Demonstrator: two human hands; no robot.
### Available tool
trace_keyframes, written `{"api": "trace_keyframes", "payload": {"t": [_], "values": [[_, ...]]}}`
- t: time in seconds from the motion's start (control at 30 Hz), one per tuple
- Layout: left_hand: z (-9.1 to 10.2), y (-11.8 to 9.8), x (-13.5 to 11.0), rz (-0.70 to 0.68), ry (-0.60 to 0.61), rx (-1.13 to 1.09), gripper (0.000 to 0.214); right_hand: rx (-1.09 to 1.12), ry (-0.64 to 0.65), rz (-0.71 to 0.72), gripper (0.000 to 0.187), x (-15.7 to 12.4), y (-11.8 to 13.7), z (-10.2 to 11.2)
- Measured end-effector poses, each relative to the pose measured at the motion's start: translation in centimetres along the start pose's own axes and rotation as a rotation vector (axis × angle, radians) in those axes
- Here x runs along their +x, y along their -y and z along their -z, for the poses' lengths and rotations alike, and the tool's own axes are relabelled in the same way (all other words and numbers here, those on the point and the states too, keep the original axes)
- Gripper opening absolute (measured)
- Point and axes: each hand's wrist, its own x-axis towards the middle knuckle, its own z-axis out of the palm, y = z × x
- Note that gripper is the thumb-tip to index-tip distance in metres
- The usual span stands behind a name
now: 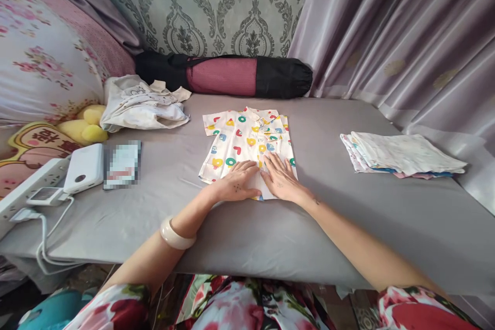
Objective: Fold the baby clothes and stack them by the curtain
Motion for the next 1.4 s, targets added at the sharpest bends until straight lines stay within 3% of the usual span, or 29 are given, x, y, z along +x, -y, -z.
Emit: {"api": "trace_keyframes", "payload": {"t": [0.13,0.27,0.43,0.7,0.9,1.0,1.1,1.2,1.4], "values": [[-0.4,-0.2,-0.4,-0.006,-0.037,-0.034,0.074,0.009,0.035,0.000,0.062,-0.3,0.6,0.7],[-0.3,0.3,-0.5,-0.021,-0.150,-0.068,0.058,0.016,0.031,-0.019,0.059,0.7,1.1,1.6],[-0.1,1.9,-0.6,0.141,-0.315,0.125,0.051,-0.021,-0.066,0.012,0.062,2.9,1.4,1.0],[-0.7,2.3,-0.9,0.288,-0.198,0.282,0.059,-0.045,-0.089,0.045,0.063,3.8,1.3,-0.8],[-0.9,2.8,-0.8,0.314,-0.294,0.356,0.054,-0.018,0.017,0.086,0.060,4.5,1.0,1.8],[-0.8,3.2,-0.7,0.440,-0.348,0.429,0.056,0.003,0.022,0.107,0.049,6.0,0.6,3.9],[-0.8,3.3,-0.7,0.533,-0.349,0.455,0.059,-0.018,-0.082,0.018,0.047,8.5,-0.3,4.9],[-1.1,3.4,-0.6,0.551,-0.354,0.473,0.059,-0.045,-0.187,-0.051,0.047,11.3,-1.5,4.5],[-1.6,3.8,-0.5,0.564,-0.365,0.482,0.058,-0.051,-0.171,-0.117,0.061,16.0,-3.6,2.4]]}}
